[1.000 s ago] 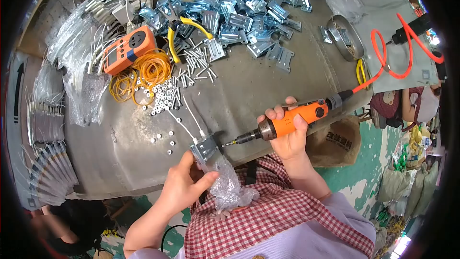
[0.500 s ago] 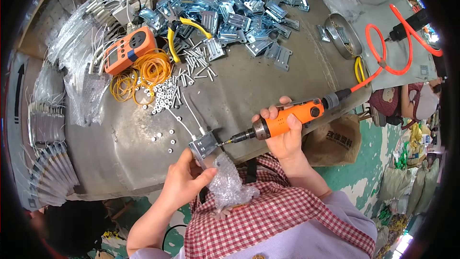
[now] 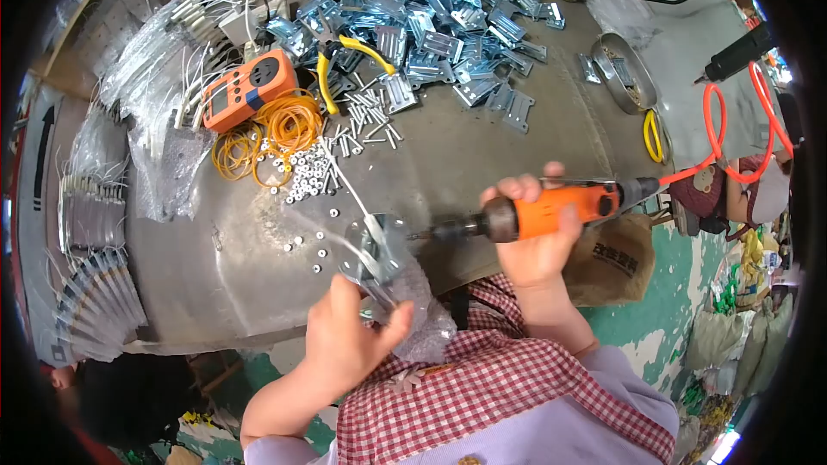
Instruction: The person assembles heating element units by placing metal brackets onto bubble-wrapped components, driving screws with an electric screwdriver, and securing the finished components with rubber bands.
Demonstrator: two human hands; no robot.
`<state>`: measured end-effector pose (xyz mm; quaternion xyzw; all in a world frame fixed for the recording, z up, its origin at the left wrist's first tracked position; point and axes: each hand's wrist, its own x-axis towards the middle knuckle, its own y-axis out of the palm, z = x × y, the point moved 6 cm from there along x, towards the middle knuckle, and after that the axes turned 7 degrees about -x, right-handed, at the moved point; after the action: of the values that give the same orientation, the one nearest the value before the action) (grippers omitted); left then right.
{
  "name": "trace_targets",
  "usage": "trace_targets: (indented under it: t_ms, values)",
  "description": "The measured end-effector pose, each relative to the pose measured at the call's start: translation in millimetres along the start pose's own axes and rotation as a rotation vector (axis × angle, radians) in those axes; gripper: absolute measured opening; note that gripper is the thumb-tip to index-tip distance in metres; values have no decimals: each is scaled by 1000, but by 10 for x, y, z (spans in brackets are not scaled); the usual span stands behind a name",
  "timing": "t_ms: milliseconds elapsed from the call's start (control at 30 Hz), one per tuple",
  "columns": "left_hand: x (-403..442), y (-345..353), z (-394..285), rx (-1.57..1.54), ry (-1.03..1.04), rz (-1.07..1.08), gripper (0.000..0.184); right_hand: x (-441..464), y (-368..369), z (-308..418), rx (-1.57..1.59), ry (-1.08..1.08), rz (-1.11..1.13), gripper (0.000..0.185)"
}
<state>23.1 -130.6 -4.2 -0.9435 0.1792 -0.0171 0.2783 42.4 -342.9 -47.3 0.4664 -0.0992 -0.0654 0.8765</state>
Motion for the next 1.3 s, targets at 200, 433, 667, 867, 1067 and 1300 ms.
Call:
trace_targets:
  t_ms: [200, 433, 667, 867, 1067, 1300]
  values:
    - [94, 197, 417, -309, 11, -117, 38, -56, 26, 57, 185, 30, -19, 40]
    - [208, 265, 185, 391, 590, -22, 20, -211, -445, -51, 175, 126, -156, 38]
    - [764, -293, 310, 672, 556, -208, 21, -215, -384, -53, 151, 95, -96, 36]
    - [575, -294, 322, 753, 582, -99, 25, -220, -404, -54, 134, 92, -118, 37]
    - [482, -293, 399, 709, 457, -30, 27, -225, -417, -66, 128, 87, -113, 37]
    - [338, -134, 299, 367, 371, -55, 17, -229, -394, -62, 147, 82, -74, 37]
